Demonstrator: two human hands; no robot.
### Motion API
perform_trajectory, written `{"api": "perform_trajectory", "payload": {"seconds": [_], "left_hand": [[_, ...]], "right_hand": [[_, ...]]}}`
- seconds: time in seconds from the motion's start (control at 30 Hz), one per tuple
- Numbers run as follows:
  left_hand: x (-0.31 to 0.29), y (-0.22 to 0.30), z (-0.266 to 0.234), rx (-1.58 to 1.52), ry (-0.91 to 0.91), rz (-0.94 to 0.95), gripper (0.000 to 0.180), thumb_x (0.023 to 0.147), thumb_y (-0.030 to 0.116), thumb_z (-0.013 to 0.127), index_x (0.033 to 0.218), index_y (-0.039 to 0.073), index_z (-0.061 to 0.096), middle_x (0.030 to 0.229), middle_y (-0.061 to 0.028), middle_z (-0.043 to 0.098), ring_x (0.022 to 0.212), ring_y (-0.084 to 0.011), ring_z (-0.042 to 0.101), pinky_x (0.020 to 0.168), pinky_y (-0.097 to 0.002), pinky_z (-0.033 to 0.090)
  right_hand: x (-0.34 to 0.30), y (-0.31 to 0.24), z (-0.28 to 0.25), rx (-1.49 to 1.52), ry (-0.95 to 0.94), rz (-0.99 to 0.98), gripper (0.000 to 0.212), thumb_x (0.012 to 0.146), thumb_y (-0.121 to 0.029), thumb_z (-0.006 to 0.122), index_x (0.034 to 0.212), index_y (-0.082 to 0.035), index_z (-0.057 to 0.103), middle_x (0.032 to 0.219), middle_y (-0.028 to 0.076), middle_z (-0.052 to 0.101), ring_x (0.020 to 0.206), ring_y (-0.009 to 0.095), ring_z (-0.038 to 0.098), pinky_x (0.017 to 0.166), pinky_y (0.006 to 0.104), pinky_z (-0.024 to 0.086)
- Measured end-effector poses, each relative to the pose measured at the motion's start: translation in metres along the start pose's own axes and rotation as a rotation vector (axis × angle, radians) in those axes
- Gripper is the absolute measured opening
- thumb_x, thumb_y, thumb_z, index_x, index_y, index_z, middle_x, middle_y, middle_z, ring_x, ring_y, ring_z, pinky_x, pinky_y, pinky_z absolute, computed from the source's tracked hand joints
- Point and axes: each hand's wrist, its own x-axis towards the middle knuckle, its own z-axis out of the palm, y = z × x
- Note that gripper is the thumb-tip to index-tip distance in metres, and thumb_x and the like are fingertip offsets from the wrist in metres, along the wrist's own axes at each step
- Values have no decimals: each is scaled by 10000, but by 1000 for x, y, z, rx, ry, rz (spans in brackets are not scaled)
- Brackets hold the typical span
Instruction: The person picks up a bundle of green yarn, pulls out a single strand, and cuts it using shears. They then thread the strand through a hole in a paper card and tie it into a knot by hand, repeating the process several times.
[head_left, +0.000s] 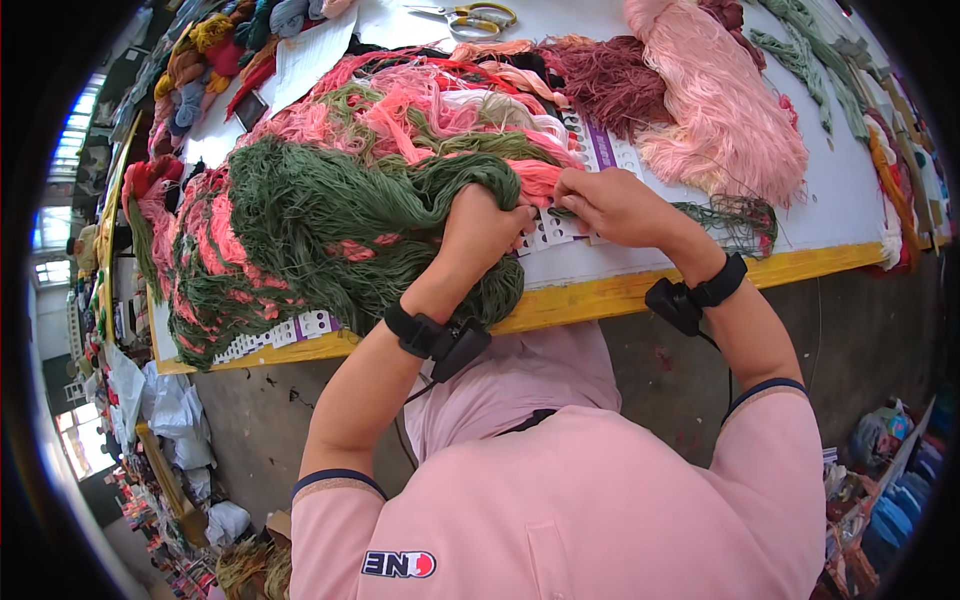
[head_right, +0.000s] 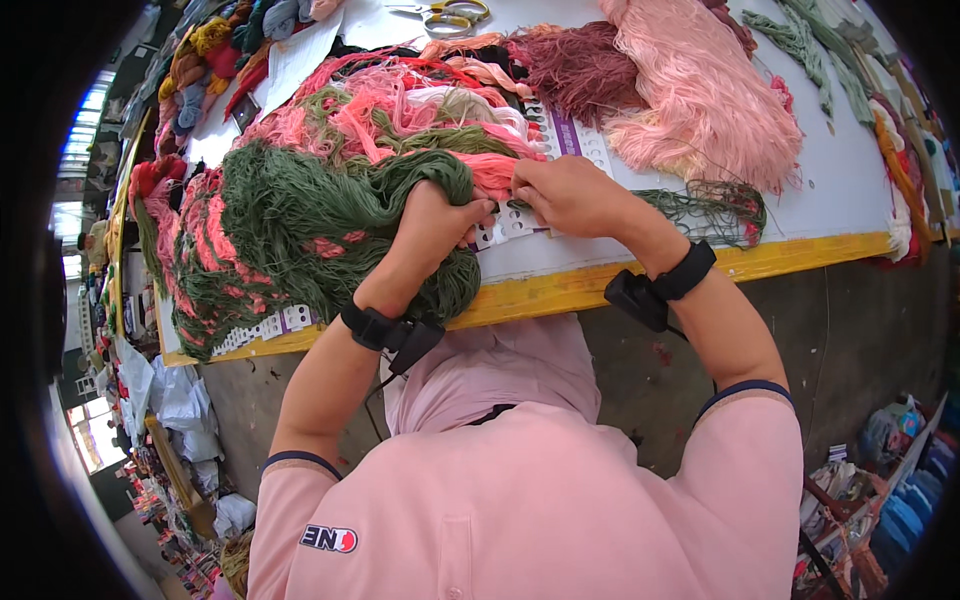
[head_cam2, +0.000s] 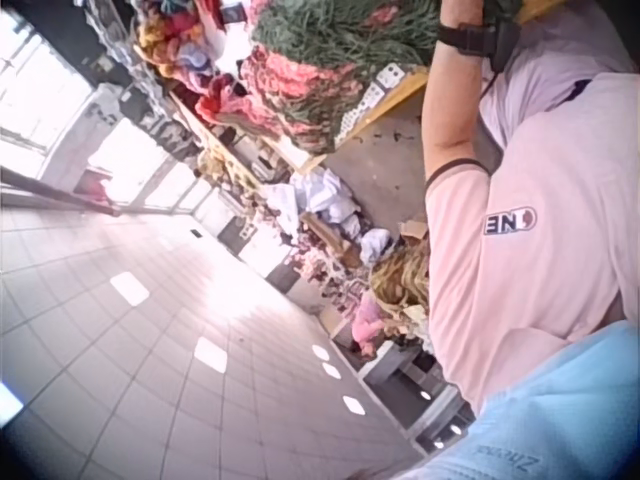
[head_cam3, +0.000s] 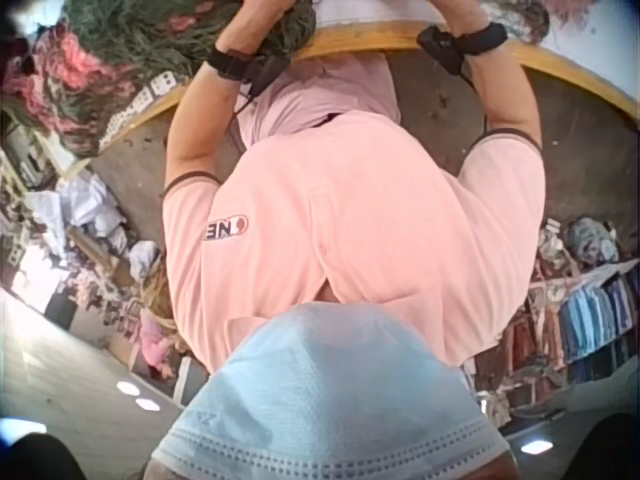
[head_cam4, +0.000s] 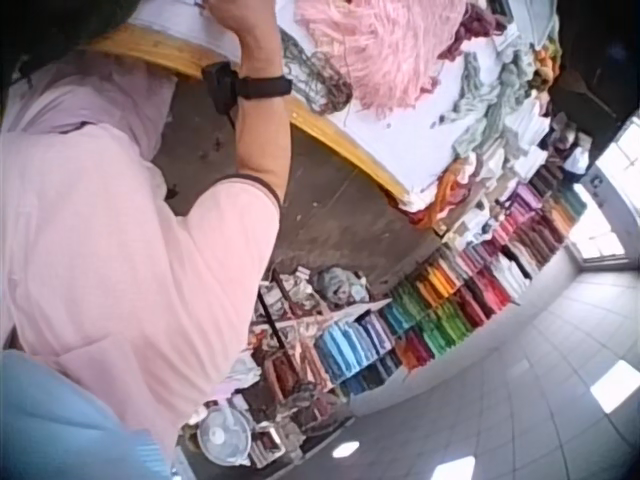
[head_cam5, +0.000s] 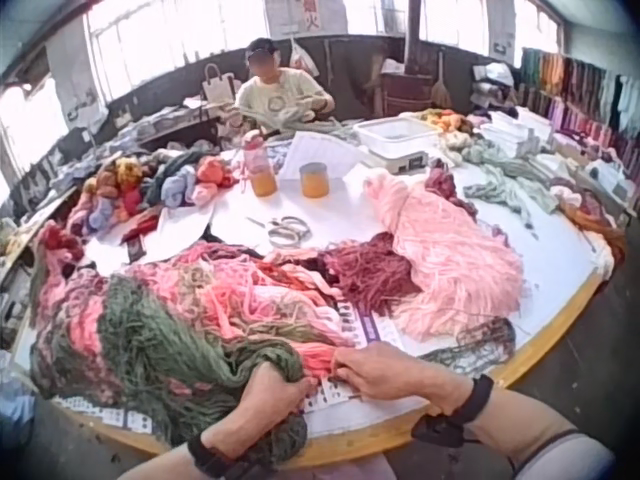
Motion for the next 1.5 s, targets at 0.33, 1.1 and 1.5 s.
{"api": "perform_trajectory", "payload": {"seconds": [0.33,1.1,1.5], "left_hand": [[-9,18,-3,-212,-5,-199,99,865,43,621,893,-52,626,753,-127,666,540,-124,573,478,-261,466],[-10,18,-73,-573,-33,-154,128,865,37,664,971,22,593,728,34,523,560,-25,433,466,-177,332],[-42,45,-263,-123,423,37,160,922,194,637,899,36,632,677,21,566,500,-58,487,464,-170,377]], "right_hand": [[-2,-3,2,-6,7,19,69,935,-121,530,964,-60,540,646,104,612,612,277,632,593,382,478],[-1,4,-6,218,-41,158,142,888,-146,612,839,-22,661,656,47,674,574,114,642,572,291,498],[-3,-14,-19,391,-134,297,150,914,-149,592,894,-18,660,688,30,671,584,95,616,556,255,480]]}}
